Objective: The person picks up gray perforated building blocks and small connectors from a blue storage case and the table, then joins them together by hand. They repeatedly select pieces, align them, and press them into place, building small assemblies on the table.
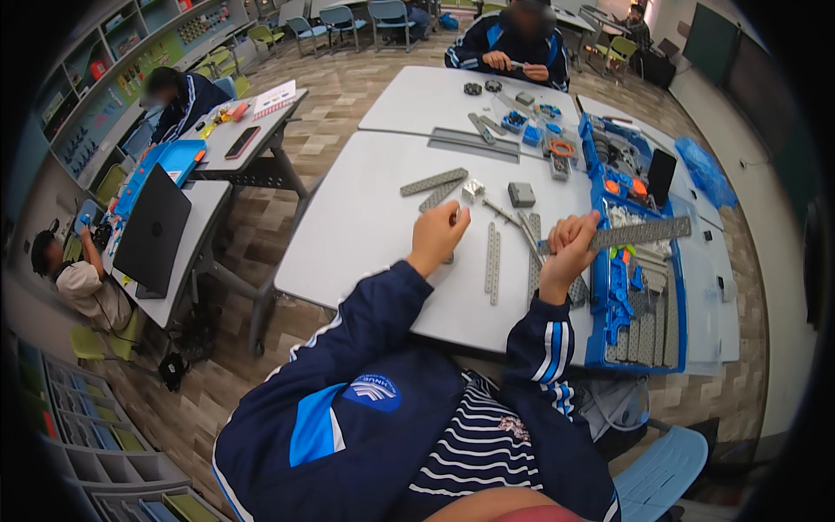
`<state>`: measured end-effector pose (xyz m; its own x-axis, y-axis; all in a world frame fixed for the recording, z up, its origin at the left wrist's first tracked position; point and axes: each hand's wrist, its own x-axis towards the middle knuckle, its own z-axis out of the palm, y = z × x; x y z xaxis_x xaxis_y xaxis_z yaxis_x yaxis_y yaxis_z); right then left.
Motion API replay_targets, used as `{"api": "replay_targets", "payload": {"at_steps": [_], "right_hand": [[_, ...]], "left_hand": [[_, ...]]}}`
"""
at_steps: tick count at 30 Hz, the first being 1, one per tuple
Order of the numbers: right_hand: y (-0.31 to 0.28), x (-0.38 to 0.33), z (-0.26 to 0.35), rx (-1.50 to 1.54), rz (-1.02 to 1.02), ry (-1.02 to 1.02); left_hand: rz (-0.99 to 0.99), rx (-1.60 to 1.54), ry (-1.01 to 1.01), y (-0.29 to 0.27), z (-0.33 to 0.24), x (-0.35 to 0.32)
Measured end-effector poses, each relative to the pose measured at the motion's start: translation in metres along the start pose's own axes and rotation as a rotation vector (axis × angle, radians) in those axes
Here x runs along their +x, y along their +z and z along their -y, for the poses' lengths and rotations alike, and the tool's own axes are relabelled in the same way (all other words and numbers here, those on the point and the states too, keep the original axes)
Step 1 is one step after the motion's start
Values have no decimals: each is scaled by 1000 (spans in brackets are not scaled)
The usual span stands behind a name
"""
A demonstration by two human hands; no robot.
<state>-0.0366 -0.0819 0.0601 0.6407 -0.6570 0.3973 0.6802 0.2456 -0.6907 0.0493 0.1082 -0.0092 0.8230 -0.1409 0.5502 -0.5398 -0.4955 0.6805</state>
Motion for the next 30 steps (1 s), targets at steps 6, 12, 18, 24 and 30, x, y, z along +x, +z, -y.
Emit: {"api": "replay_targets", "payload": {"at_steps": [6, 12, 18, 24, 30], "right_hand": [[-31, 12, 3, 473, 107, 317], [-54, -3, 21, 454, 65, 387], [-55, -9, 35, 424, 72, 379], [-41, -15, 15, 378, 68, 370], [-14, -26, 13, 288, -75, 197]], "left_hand": [[179, 457, 204, 39, 55, 26], [120, 325, 268, 45, 65, 28], [40, 78, 259, 18, 7, 27], [320, -325, 248, 20, -87, -48], [288, -447, 166, 7, -105, -54]]}}
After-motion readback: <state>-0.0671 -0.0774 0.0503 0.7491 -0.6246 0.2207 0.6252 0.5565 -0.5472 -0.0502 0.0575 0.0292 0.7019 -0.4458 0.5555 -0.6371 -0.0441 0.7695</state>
